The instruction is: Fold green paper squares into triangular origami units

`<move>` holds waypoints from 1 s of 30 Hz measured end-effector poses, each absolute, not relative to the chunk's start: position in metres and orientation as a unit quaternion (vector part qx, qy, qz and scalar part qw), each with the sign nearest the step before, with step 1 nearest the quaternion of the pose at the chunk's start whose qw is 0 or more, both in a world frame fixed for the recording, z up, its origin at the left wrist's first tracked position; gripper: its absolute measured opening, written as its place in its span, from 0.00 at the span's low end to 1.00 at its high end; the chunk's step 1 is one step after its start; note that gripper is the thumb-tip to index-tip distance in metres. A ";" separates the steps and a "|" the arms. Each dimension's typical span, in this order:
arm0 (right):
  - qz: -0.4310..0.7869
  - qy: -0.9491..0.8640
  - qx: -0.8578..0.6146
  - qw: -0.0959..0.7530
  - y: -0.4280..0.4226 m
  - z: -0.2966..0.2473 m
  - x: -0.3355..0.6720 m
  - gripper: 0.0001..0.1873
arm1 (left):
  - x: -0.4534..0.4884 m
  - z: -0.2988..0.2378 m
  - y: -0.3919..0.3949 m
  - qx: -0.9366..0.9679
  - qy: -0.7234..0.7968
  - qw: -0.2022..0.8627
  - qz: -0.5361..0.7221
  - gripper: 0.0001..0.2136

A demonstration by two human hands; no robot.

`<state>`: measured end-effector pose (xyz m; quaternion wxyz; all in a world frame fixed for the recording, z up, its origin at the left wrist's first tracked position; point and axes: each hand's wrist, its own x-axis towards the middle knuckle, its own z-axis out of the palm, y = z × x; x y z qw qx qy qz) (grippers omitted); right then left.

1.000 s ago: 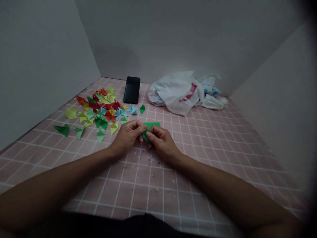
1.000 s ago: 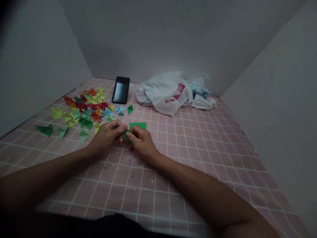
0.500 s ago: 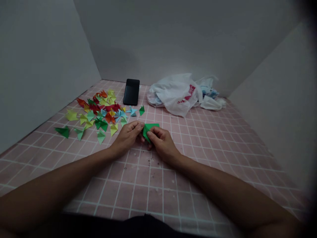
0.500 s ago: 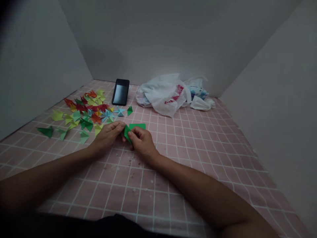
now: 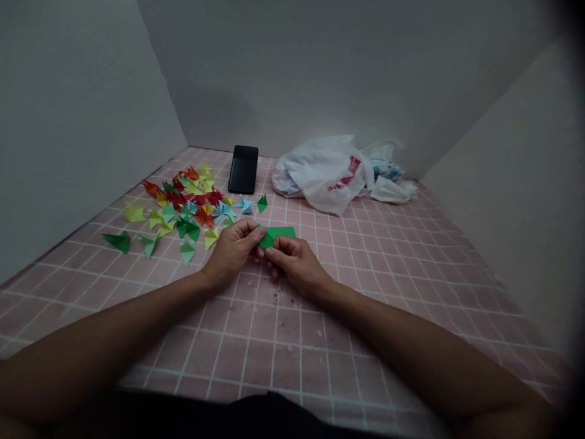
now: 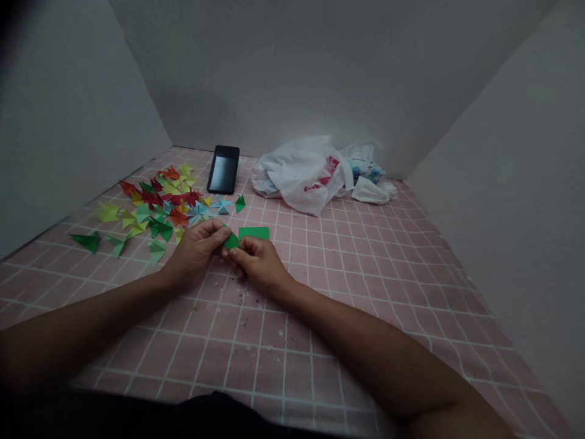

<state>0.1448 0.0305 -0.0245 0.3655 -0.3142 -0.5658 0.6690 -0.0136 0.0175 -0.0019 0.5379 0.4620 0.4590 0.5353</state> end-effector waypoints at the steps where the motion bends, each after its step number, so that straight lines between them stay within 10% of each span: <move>1: 0.672 -0.563 -0.314 0.364 0.030 -0.025 0.145 0.17 | -0.013 -0.002 0.017 0.455 0.456 0.544 0.538 0.14; 30: 0.681 -0.524 -0.296 0.416 0.026 -0.009 0.140 0.20 | -0.024 0.011 0.027 0.476 0.426 0.516 0.570 0.20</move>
